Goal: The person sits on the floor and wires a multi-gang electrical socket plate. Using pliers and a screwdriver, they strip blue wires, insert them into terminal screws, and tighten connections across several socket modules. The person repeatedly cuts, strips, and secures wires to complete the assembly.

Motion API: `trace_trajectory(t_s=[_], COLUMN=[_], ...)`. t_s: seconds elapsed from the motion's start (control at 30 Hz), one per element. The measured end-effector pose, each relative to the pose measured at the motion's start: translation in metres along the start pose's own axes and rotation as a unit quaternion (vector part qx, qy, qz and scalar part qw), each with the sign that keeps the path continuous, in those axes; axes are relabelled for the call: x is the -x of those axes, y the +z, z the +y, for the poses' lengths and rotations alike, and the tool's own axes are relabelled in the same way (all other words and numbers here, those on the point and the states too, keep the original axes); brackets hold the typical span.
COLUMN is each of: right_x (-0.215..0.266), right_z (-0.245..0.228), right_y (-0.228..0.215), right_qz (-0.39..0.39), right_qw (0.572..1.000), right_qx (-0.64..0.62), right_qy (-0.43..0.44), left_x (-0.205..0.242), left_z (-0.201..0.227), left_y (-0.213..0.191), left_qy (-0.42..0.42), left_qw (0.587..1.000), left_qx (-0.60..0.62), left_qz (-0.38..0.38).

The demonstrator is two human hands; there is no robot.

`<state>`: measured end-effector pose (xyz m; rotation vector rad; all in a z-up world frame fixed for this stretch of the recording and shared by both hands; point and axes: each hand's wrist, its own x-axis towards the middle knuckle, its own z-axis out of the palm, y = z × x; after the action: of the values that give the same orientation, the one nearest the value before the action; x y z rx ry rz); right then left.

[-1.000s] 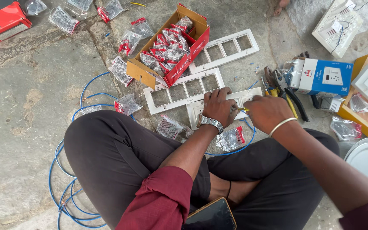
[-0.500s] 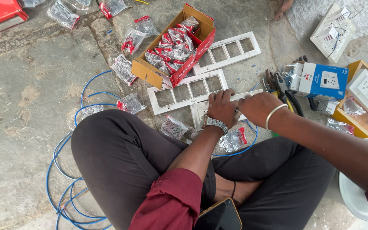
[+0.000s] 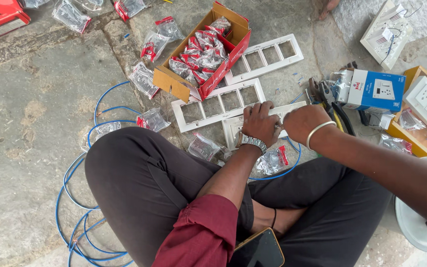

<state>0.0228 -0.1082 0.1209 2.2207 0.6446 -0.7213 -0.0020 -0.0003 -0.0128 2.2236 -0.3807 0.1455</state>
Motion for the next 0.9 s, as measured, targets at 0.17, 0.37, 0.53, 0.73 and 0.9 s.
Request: trace_trajectory(t_s=[0.17,0.37,0.53,0.73,0.9], right_x=[-0.006,-0.005,-0.001,-0.001,-0.001], right_z=[0.005,0.003,0.006,-0.001,0.013], right_y=[0.002,0.006,0.006,0.009,0.011], right_qz=[0.097,0.065,0.082,0.057,0.125], right_qw=[0.989,0.997,0.992,0.998,0.986], right_qx=[0.002,-0.011,0.024,-0.018,0.007], right_qy=[-0.114,-0.029,-0.093,-0.006,-0.109], left_x=[0.003,0.000,0.001,0.000,0.000], left_z=[-0.003,-0.002,0.000,0.001,0.001], left_y=[0.000,0.000,-0.001,-0.001,0.000], left_qy=[0.020,0.013,0.014,-0.002,0.010], left_qw=[0.999,1.000,0.999,1.000,0.999], left_qx=[0.002,0.012,0.013,0.024,0.008], left_qz=[0.036,0.019,0.029,0.011,0.031])
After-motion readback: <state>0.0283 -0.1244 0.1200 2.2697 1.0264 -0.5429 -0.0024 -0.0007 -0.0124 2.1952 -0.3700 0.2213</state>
